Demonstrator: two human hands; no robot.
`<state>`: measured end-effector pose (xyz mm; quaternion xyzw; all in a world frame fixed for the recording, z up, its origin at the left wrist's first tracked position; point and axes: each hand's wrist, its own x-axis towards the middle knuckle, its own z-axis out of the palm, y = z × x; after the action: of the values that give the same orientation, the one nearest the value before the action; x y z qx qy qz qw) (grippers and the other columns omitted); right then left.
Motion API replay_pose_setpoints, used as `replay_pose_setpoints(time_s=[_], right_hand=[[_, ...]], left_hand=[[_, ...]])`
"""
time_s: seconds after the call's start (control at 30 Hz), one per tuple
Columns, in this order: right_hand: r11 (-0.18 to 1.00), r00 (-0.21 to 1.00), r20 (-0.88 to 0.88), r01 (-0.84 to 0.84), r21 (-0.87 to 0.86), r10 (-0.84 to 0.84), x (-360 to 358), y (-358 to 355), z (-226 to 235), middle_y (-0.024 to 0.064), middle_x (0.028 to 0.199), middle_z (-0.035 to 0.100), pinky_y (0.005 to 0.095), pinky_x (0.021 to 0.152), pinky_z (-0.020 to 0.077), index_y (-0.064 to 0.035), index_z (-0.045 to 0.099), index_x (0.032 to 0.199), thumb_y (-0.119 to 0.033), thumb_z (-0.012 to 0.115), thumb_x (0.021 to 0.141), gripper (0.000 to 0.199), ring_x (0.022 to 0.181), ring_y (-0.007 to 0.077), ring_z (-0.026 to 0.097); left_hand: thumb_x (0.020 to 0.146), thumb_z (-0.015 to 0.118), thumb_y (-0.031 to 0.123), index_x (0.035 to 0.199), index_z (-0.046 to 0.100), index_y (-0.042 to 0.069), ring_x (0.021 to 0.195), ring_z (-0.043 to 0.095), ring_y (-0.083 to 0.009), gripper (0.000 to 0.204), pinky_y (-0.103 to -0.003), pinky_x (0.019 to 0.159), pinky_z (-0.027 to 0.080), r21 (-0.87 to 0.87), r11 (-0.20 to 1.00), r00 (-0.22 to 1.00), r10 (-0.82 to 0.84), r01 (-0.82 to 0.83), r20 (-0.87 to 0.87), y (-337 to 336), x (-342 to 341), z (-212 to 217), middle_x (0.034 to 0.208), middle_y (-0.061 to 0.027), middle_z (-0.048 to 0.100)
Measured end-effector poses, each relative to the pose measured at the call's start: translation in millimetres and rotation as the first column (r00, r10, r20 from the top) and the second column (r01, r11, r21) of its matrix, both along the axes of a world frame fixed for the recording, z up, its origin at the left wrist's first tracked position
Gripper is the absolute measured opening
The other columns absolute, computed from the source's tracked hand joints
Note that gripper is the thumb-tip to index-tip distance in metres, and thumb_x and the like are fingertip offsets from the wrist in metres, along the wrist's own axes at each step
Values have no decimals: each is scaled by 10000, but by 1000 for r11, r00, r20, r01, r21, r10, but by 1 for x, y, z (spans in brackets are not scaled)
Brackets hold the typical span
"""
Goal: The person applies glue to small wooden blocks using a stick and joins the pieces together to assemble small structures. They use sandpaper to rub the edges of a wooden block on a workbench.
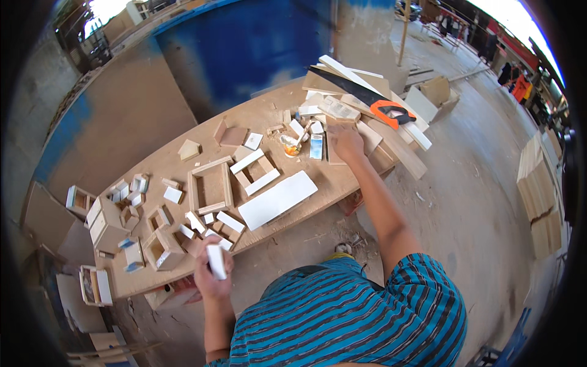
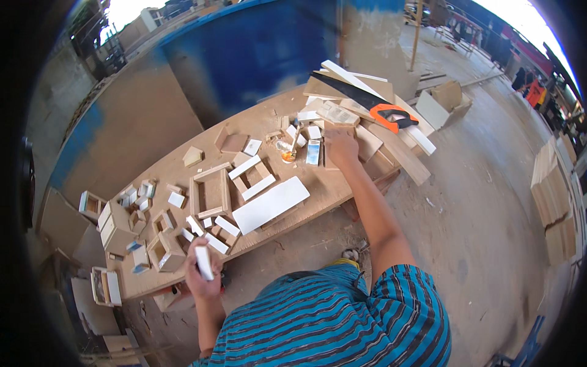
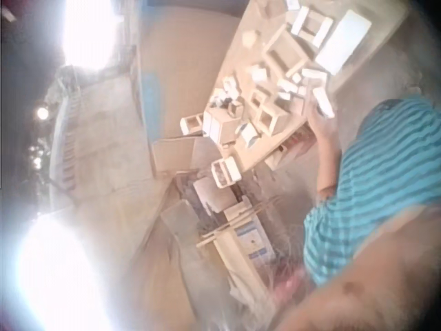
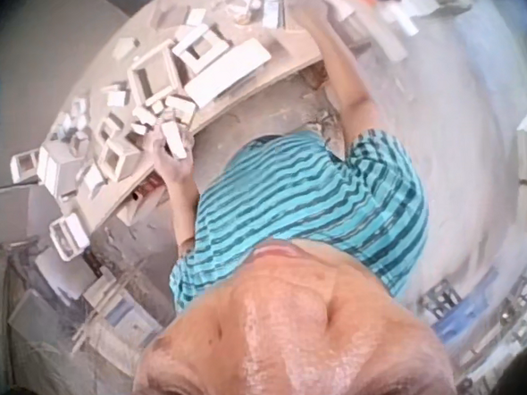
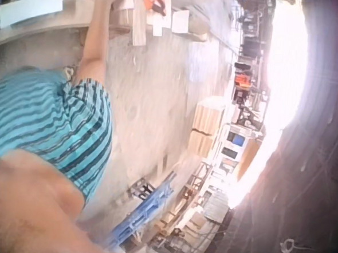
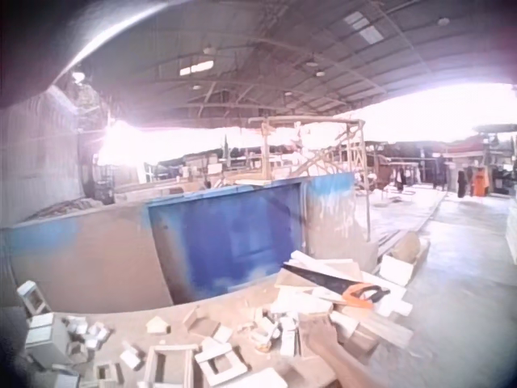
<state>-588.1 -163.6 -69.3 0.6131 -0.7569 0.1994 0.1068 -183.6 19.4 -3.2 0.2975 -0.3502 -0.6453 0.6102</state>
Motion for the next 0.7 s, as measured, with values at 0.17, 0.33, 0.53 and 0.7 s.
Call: replay_pose_setpoints(time_s=[0.17, 0.33, 0.53, 0.7], right_hand=[[999, 999, -26, -37, 28, 38, -49, -30, -36, 142, 1060, 634, 409, 837, 490, -116, 631, 1139, -233, 573, 841, 325, 1008, 283, 596], [988, 950, 272, -154, -27, 156, -46, 9, 30, 147, 990, 647, 359, 817, 489, -114, 655, 1123, -99, 578, 817, 315, 944, 259, 626], [543, 390, 380, -643, -540, 839, -4, 98, 138, 111, 904, 591, 319, 718, 492, -87, 632, 1153, -65, 625, 780, 373, 792, 259, 588], [355, 348, 123, -748, -560, 929, 15, 137, 126, 94, 905, 543, 338, 614, 487, -128, 638, 1169, -77, 669, 763, 410, 718, 217, 570]], left_hand=[[902, 507, 300, 1167, 459, 12, 568, 472, -117, 395, -212, 463, 356, 74, 968, 967, -229, 238, -115, -4, -75, 3, 732, -66, 499], [921, 530, 326, 1169, 473, 32, 587, 433, -83, 389, -176, 485, 344, 50, 976, 953, -196, 212, -230, -19, -124, 5, 756, -30, 467], [968, 457, 309, 1123, 525, 79, 511, 367, -47, 286, -196, 414, 288, 60, 990, 985, -123, 131, -121, -70, -208, 42, 709, 3, 457], [954, 463, 207, 1076, 510, 119, 581, 524, -95, 157, -192, 467, 414, 23, 999, 968, -15, 22, -250, -70, -268, 64, 728, 9, 499]])
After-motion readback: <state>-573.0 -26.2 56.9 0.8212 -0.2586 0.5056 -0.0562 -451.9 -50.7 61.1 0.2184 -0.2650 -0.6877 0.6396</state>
